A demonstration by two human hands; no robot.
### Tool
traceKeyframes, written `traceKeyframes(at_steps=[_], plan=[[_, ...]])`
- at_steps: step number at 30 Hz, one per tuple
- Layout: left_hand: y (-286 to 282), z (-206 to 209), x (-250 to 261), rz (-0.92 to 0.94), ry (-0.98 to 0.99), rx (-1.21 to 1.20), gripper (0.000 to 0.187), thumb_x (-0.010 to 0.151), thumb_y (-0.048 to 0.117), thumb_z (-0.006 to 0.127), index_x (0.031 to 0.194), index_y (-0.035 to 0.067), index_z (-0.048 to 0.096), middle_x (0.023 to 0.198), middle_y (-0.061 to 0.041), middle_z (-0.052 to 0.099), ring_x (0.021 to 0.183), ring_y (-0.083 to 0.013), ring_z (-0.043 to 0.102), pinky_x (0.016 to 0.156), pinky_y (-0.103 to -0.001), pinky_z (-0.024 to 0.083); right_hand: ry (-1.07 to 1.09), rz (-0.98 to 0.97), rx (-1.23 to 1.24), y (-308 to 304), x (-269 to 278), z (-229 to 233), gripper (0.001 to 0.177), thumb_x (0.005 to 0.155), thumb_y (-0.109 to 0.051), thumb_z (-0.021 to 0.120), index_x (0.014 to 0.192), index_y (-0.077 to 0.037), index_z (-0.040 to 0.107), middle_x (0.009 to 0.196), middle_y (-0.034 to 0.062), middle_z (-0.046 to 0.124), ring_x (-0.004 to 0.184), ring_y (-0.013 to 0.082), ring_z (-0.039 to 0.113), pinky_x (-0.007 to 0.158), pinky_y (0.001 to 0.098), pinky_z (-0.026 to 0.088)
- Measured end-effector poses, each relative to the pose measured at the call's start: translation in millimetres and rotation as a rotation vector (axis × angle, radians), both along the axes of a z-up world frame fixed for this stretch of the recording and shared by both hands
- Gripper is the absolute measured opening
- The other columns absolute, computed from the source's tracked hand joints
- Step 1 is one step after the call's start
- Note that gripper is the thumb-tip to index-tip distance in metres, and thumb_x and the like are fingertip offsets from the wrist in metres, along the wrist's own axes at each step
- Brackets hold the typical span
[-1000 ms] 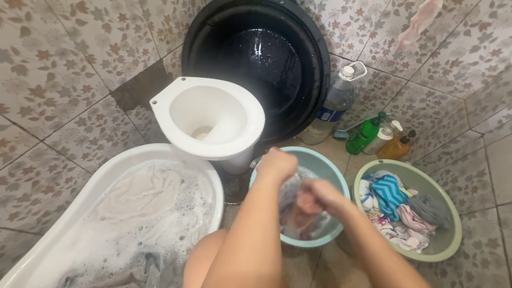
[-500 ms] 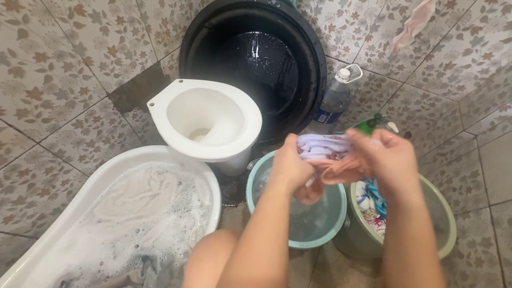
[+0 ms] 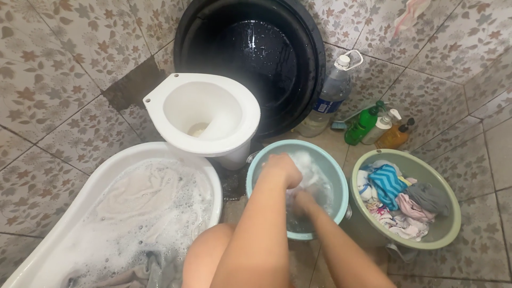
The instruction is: The person hand-washes various small garments in a white basin filled with soapy water, then rinses them in a separate blue basin. They repeatedly scrub, wring, and transfer items between the basins, handling them one at a time.
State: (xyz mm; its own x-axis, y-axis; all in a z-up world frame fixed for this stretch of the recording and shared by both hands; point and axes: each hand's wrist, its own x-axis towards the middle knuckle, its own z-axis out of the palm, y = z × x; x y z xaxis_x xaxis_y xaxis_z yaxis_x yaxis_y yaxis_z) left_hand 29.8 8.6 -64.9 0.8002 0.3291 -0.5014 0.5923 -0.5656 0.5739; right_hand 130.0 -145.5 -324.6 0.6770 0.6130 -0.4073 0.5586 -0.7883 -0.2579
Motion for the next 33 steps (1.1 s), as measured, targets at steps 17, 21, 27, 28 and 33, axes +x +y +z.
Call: traceKeyframes(at_steps=[17, 21, 27, 28, 33], plan=[[-9.3, 68.2, 1.4, 0.474, -0.621, -0.710, 0.060, 0.074, 0.008, 0.055, 0.134, 0.009, 0.059, 0.112, -0.020, 0.074, 0.098, -0.0353, 0.073, 0.080, -0.047, 0.056, 1.015, -0.048, 1.781, -35.0, -36.2, 401.6, 0.015, 0.092, -0.005, 0.057, 0.105, 0.000, 0.059, 0.119, 0.0177, 0.065, 0.119, 0.0321, 0.063, 0.113, 0.0482, 0.048], [-24.1, 60.7, 8.8, 0.586, -1.115, -0.651, 0.062, 0.073, 0.000, 0.059, 0.133, 0.002, 0.048, 0.120, -0.017, 0.065, 0.108, -0.0252, 0.067, 0.094, -0.036, 0.053, 0.826, -0.897, 1.427, -7.5, -47.3, 370.5, 0.054, 0.091, -0.050, 0.048, 0.116, -0.004, 0.058, 0.125, 0.0196, 0.068, 0.121, 0.0377, 0.062, 0.102, 0.0626, 0.040], [-47.8, 80.6, -14.4, 0.316, -0.864, -0.366, 0.087, 0.056, 0.014, 0.081, 0.134, 0.000, 0.044, 0.124, -0.025, 0.059, 0.111, -0.0365, 0.061, 0.094, -0.043, 0.050, 1.781, 0.035, 1.580, 29.5, -13.0, 270.3, 0.047, 0.107, -0.040, 0.032, 0.120, -0.006, 0.061, 0.119, 0.0095, 0.065, 0.114, 0.0274, 0.062, 0.103, 0.0424, 0.047], [-51.3, 82.0, -18.8, 0.271, -0.872, -0.178, 0.095, 0.060, 0.022, 0.089, 0.139, 0.000, 0.042, 0.133, -0.028, 0.053, 0.117, -0.0420, 0.053, 0.099, -0.047, 0.043, 1.716, 0.083, 1.646, 30.2, -5.0, 259.1, 0.044, 0.109, -0.037, 0.031, 0.121, -0.006, 0.061, 0.120, 0.0087, 0.065, 0.115, 0.0264, 0.062, 0.105, 0.0400, 0.046], [-47.8, 87.0, -21.1, 0.387, -1.238, -0.118, 0.087, 0.067, 0.038, 0.093, 0.136, 0.000, 0.058, 0.147, -0.029, 0.047, 0.127, -0.0386, 0.053, 0.102, -0.045, 0.045, 1.243, -0.644, 1.839, 38.6, -23.1, 274.3, 0.053, 0.096, -0.051, 0.046, 0.119, -0.008, 0.068, 0.118, 0.0091, 0.073, 0.110, 0.0258, 0.068, 0.097, 0.0400, 0.054]])
